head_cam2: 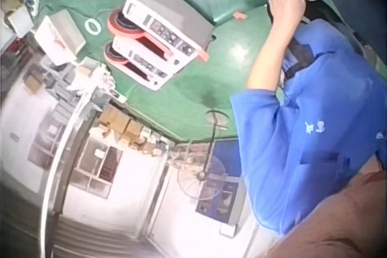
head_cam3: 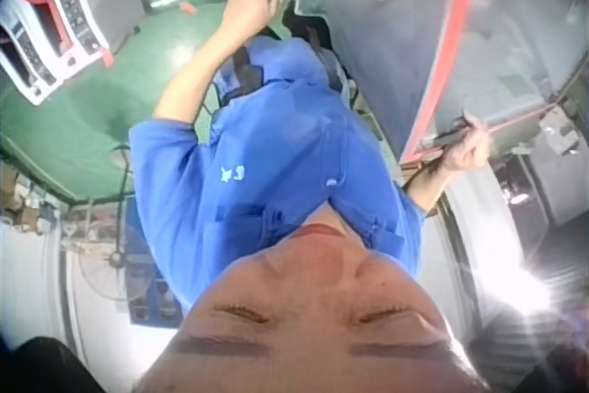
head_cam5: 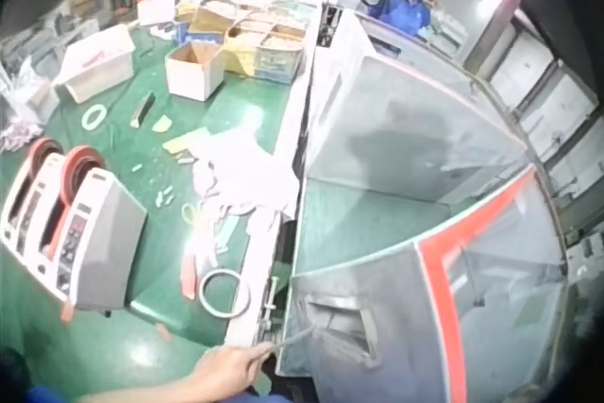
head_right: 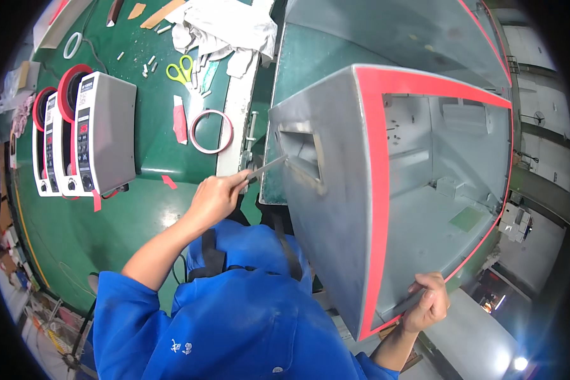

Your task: Applying red decorative or protective tape to the edges of metal cabinet boxes and using a tool to smooth the finish.

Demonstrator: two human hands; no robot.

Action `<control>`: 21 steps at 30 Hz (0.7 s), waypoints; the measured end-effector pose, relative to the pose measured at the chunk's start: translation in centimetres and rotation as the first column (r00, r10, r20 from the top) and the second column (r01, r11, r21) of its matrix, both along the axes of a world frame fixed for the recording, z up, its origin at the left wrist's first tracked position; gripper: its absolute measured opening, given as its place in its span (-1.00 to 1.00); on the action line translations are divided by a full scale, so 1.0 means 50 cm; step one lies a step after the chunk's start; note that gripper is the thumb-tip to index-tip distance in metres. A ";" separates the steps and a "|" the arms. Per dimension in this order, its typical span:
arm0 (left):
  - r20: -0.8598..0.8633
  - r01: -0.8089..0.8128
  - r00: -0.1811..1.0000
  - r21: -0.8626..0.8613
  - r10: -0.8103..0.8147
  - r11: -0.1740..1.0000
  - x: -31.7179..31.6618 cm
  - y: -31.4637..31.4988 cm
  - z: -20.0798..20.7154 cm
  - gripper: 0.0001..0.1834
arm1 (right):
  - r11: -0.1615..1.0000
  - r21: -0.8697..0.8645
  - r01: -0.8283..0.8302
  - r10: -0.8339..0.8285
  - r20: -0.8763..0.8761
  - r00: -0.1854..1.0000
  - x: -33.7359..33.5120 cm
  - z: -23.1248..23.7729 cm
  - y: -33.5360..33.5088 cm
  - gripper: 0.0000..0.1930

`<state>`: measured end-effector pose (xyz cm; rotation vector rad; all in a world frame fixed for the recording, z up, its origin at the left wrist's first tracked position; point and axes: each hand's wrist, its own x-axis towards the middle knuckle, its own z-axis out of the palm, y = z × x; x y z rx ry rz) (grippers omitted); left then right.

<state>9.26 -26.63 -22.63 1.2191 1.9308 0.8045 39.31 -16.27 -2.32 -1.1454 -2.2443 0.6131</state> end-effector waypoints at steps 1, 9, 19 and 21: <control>-0.004 0.012 1.000 -0.003 -0.012 1.000 0.000 -0.002 0.006 -0.79 | 1.000 -0.001 -0.003 0.003 0.013 1.000 0.002 0.000 -0.001 -0.62; -0.037 0.062 0.997 0.019 -0.061 0.998 -0.007 0.021 -0.015 -0.77 | 1.000 0.021 -0.011 0.011 -0.005 1.000 0.001 -0.003 0.004 -0.62; 0.001 0.091 0.996 0.005 -0.091 0.996 -0.011 0.022 -0.013 -0.81 | 1.000 0.010 -0.012 0.012 0.001 1.000 -0.003 0.000 0.006 -0.61; 0.032 0.086 0.996 -0.031 -0.085 0.996 -0.018 0.012 -0.005 -0.79 | 1.000 0.015 -0.010 0.010 -0.003 1.000 0.000 -0.001 0.002 -0.61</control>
